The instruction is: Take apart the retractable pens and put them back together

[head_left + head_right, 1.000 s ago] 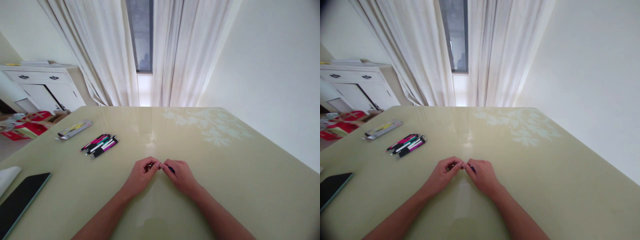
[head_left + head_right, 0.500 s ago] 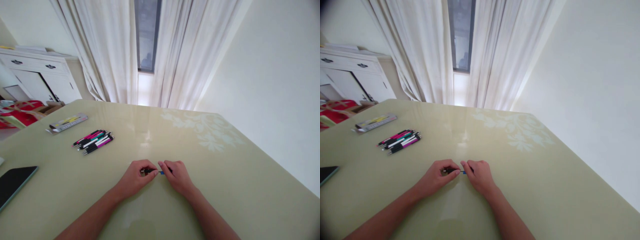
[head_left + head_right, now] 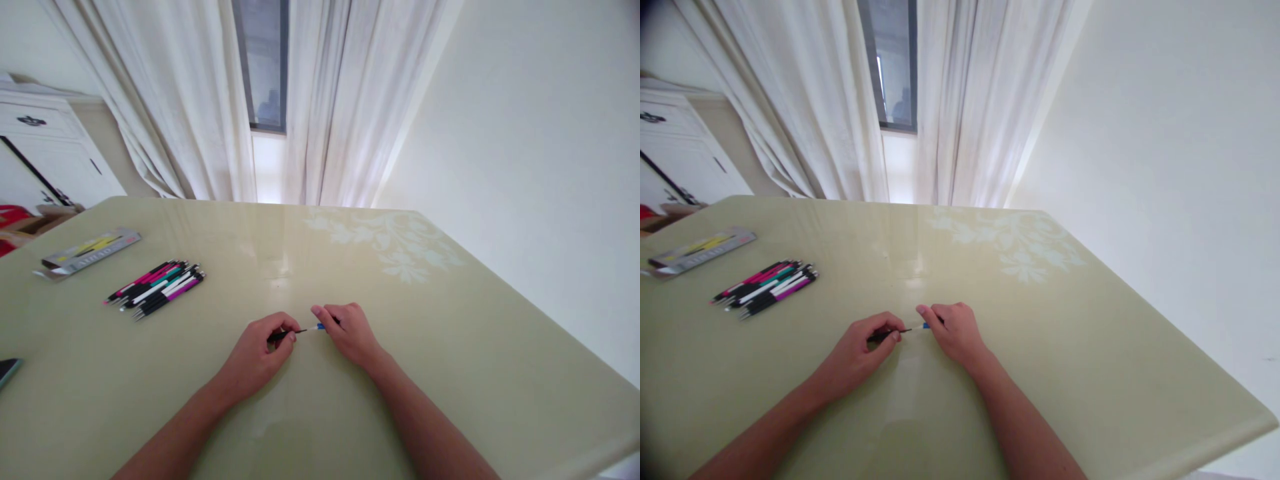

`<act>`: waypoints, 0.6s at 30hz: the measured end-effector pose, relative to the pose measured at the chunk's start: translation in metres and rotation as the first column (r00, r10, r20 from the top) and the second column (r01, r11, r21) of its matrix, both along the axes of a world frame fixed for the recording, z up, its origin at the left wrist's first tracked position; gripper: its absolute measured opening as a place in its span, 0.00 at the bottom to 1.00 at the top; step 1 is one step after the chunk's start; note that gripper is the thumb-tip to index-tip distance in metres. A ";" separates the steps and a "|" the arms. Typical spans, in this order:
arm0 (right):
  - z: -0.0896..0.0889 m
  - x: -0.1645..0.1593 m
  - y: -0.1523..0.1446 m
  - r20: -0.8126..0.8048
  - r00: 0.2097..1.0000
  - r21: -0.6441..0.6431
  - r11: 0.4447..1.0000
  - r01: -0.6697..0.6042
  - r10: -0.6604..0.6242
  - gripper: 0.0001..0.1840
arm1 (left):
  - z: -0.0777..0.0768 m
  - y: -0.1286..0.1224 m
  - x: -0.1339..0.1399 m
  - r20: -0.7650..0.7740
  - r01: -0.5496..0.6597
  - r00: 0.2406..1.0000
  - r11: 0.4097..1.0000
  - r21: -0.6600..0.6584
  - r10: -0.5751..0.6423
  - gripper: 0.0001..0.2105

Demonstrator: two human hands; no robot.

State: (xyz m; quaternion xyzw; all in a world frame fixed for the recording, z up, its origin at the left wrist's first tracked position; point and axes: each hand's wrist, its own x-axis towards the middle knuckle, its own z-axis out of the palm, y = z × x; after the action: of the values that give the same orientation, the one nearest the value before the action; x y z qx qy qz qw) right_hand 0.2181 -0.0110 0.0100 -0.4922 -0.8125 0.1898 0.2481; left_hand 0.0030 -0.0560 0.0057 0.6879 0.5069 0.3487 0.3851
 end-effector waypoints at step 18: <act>-0.010 0.038 0.031 -0.284 0.890 -0.019 0.930 0.367 -0.357 0.24 | -0.003 0.001 0.000 -0.024 -0.027 0.999 1.000 -0.013 0.026 0.09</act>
State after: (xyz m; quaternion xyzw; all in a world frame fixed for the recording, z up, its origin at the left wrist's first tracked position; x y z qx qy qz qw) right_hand 0.2558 0.0197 0.0003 -0.5982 -0.6659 0.1945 0.4011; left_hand 0.0032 -0.0546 0.0024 0.6826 0.5228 0.3421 0.3790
